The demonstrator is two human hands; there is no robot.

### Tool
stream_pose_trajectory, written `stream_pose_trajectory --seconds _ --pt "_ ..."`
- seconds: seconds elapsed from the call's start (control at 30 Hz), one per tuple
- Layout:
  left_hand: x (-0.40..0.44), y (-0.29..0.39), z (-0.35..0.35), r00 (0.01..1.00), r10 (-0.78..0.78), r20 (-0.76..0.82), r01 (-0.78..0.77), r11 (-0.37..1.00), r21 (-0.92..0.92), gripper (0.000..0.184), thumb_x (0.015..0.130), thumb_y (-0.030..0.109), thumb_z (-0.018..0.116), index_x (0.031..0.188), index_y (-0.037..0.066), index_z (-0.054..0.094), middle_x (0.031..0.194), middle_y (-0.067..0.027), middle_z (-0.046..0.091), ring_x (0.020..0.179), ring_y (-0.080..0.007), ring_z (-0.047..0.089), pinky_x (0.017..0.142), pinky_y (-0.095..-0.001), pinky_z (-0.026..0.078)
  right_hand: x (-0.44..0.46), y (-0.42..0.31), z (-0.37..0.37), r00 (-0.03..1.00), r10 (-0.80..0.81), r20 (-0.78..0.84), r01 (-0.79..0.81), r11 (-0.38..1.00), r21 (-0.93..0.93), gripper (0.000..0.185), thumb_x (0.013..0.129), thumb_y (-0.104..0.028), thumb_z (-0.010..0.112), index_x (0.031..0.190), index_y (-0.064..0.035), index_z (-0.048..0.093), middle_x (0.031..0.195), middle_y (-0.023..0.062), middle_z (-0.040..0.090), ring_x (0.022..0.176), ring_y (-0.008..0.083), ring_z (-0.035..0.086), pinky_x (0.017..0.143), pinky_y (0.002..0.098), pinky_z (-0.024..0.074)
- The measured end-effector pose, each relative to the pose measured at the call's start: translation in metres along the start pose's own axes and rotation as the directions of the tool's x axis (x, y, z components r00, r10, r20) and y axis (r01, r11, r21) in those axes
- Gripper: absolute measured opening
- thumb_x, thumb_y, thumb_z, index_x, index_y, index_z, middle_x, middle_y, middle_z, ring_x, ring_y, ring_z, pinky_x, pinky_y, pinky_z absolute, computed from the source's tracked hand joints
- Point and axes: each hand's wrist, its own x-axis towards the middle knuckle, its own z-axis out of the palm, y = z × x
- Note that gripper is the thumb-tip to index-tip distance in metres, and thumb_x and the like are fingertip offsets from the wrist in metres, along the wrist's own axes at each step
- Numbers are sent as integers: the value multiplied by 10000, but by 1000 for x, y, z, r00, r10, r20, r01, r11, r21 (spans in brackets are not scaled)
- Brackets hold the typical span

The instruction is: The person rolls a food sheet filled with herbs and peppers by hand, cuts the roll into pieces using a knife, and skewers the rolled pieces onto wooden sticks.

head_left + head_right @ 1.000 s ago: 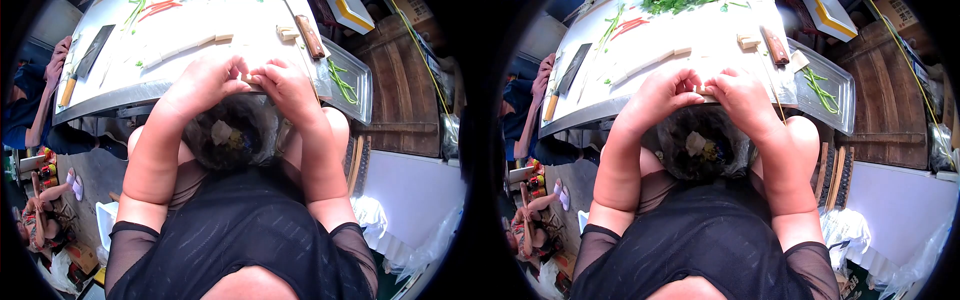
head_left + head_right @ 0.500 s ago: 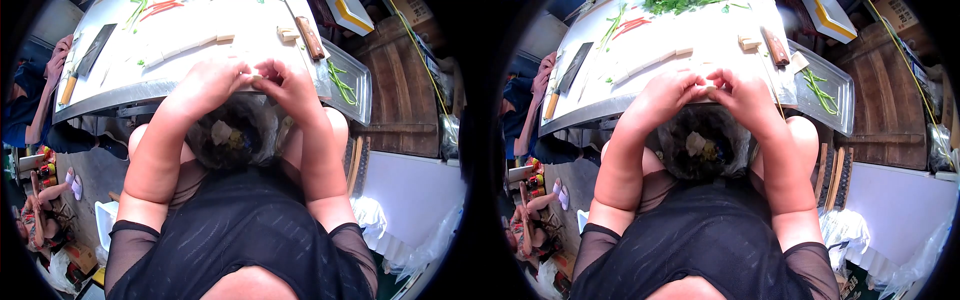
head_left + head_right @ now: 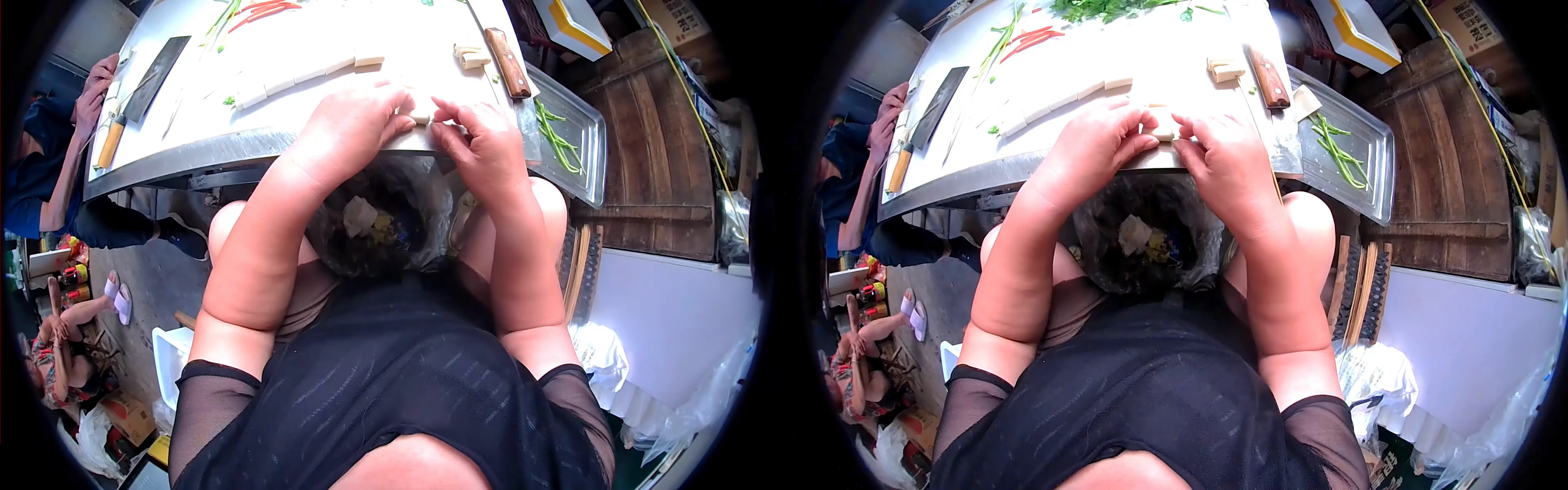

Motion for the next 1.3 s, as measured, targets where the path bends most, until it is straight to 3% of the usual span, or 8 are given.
stream_pose_trajectory --seconds 0.23,0.4,0.5,0.53,0.97,1.17,1.2,1.3 --pt "2 0 -1 999 -4 35 2 999 47 175 882 200 665 928 37 621 865 -155 624 852 -360 607 752 -424 489 -9 -7 5 1000 27 -6 -28 1000 -9 376 859 4 645 1226 -73 660 982 86 711 841 192 683 763 297 548" --pt "4 0 -3 999 8 53 -8 1000 9 186 882 205 663 926 27 631 860 -160 628 845 -360 610 748 -421 491 -2 7 -6 973 226 50 -231 938 259 304 900 -32 650 1202 -61 657 965 48 706 799 109 645 745 254 538" --pt "3 4 -9 992 24 122 -17 999 -51 188 885 204 660 928 21 640 858 -165 631 839 -359 613 745 -421 492 3 6 -10 996 23 90 -46 963 265 249 809 -99 732 1049 -59 683 916 138 665 862 288 636 780 369 501" --pt "2 6 -12 985 37 171 -23 996 -83 188 887 201 658 928 19 645 857 -167 633 836 -358 615 743 -420 493 2 0 -7 987 90 132 -133 923 361 217 771 -110 768 957 -45 678 859 125 649 863 290 617 782 371 488" --pt "8 3 -10 989 -39 144 61 986 -153 229 822 120 726 995 31 605 859 -143 596 785 -297 606 715 -377 502 10 8 4 995 -51 82 48 998 40 111 850 -122 689 909 -31 713 886 136 646 877 316 616 768 408 502" --pt "13 -9 4 1000 3 3 -3 1000 28 238 857 186 699 1023 31 630 887 -138 606 850 -311 608 759 -389 501 8 0 7 979 205 1 -196 933 303 143 865 -134 690 980 -51 709 922 150 641 911 309 618 787 397 511" --pt "15 -10 5 1000 17 8 -18 997 72 236 863 198 692 1023 33 638 900 -138 610 864 -318 608 770 -394 498 10 6 10 991 134 21 -135 973 188 216 845 -60 729 1056 -40 687 1020 62 615 864 120 605 669 251 515" --pt "15 -8 9 998 16 -59 -12 997 80 220 872 202 682 1009 34 650 923 -137 618 886 -325 610 786 -399 497 12 9 12 992 128 21 -129 991 36 202 835 -52 725 1035 -35 695 1001 87 628 869 172 623 711 287 525"
